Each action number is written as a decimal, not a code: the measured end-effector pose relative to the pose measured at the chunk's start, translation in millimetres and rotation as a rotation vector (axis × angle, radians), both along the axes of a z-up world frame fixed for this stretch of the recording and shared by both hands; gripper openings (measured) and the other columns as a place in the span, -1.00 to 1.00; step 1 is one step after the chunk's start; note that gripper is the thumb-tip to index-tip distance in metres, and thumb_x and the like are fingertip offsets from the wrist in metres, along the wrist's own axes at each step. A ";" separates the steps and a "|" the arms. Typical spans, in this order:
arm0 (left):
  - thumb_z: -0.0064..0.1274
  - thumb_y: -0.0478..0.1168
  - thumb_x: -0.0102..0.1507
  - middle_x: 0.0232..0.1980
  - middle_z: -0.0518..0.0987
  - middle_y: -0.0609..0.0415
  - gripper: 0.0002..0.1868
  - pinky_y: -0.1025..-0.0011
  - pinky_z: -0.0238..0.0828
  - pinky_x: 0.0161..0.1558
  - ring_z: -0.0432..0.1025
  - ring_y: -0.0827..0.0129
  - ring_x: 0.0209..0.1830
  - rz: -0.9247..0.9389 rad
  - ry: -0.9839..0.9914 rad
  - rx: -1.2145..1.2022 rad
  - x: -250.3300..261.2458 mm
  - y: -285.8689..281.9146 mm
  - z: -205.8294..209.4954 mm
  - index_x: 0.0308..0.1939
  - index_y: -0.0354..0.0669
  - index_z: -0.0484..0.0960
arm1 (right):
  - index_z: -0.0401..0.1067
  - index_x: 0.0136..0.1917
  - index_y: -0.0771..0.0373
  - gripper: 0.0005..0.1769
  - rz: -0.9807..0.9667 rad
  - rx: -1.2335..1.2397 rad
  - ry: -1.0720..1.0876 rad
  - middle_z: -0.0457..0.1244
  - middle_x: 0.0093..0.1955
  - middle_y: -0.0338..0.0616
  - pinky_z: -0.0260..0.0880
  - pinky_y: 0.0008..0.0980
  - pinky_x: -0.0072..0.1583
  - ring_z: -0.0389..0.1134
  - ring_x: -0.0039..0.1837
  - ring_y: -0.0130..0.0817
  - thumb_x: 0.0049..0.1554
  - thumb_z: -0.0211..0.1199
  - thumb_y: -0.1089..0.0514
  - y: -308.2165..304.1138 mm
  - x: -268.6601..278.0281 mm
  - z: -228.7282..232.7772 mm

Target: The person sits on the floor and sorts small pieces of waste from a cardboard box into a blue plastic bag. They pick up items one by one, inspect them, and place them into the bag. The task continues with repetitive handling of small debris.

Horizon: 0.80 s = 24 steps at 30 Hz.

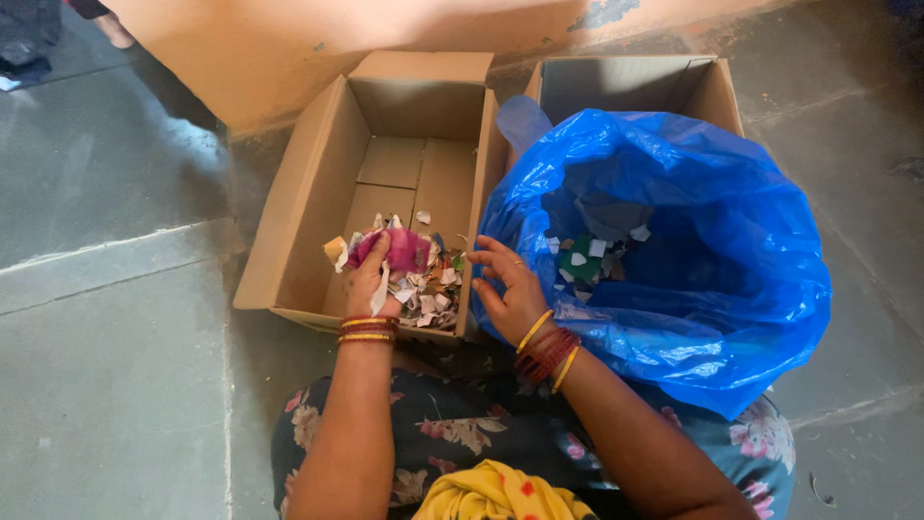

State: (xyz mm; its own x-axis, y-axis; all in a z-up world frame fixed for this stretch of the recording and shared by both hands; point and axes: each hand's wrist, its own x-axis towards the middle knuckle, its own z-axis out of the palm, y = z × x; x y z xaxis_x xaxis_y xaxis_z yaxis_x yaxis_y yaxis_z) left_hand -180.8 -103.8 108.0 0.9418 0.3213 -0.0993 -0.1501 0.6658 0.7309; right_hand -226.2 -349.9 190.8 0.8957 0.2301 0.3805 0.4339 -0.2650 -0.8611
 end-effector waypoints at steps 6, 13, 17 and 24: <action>0.30 -0.32 0.22 -0.22 0.67 0.10 -0.80 0.46 0.53 -0.39 0.55 0.44 -0.36 -0.012 0.154 0.065 -1.1 6.6 5.4 -0.08 -0.11 0.68 | 0.50 0.12 0.26 -0.72 0.010 -0.059 0.021 0.23 0.48 0.02 0.44 -0.31 0.17 0.45 0.15 -0.21 0.11 0.28 0.32 1.6 0.5 -7.3; 0.26 -0.32 0.24 -0.18 0.69 0.08 -0.79 0.55 0.32 -0.59 0.54 0.46 -0.38 -0.287 0.141 -0.064 -15.9 -11.3 38.7 -0.07 -0.07 0.64 | 0.49 0.16 0.27 -0.69 0.063 -0.019 -0.027 0.27 0.45 0.06 0.44 -0.32 0.20 0.46 0.20 -0.24 0.13 0.29 0.33 3.3 -4.0 1.2; 0.18 -0.36 0.23 -0.15 0.65 0.01 -0.77 0.38 0.58 -0.35 0.60 0.27 -0.30 -0.457 0.066 -0.099 -36.0 -40.1 56.9 -0.05 -0.07 0.58 | 0.26 0.42 0.31 -0.39 0.138 0.084 -0.002 0.21 0.44 0.09 0.45 -0.35 0.17 0.34 0.32 -0.22 0.12 0.32 0.31 2.0 -9.4 14.9; 0.22 -0.41 0.27 -0.11 0.65 0.08 -0.79 0.53 0.49 -0.28 0.56 0.43 -0.22 -0.349 0.023 -0.076 -27.0 -47.8 41.7 -0.06 -0.10 0.60 | 0.32 0.22 0.28 -0.67 0.103 0.267 0.222 0.34 -0.01 -0.20 0.44 -0.49 0.07 0.39 0.03 -0.52 0.19 0.25 0.38 1.9 -0.1 -24.0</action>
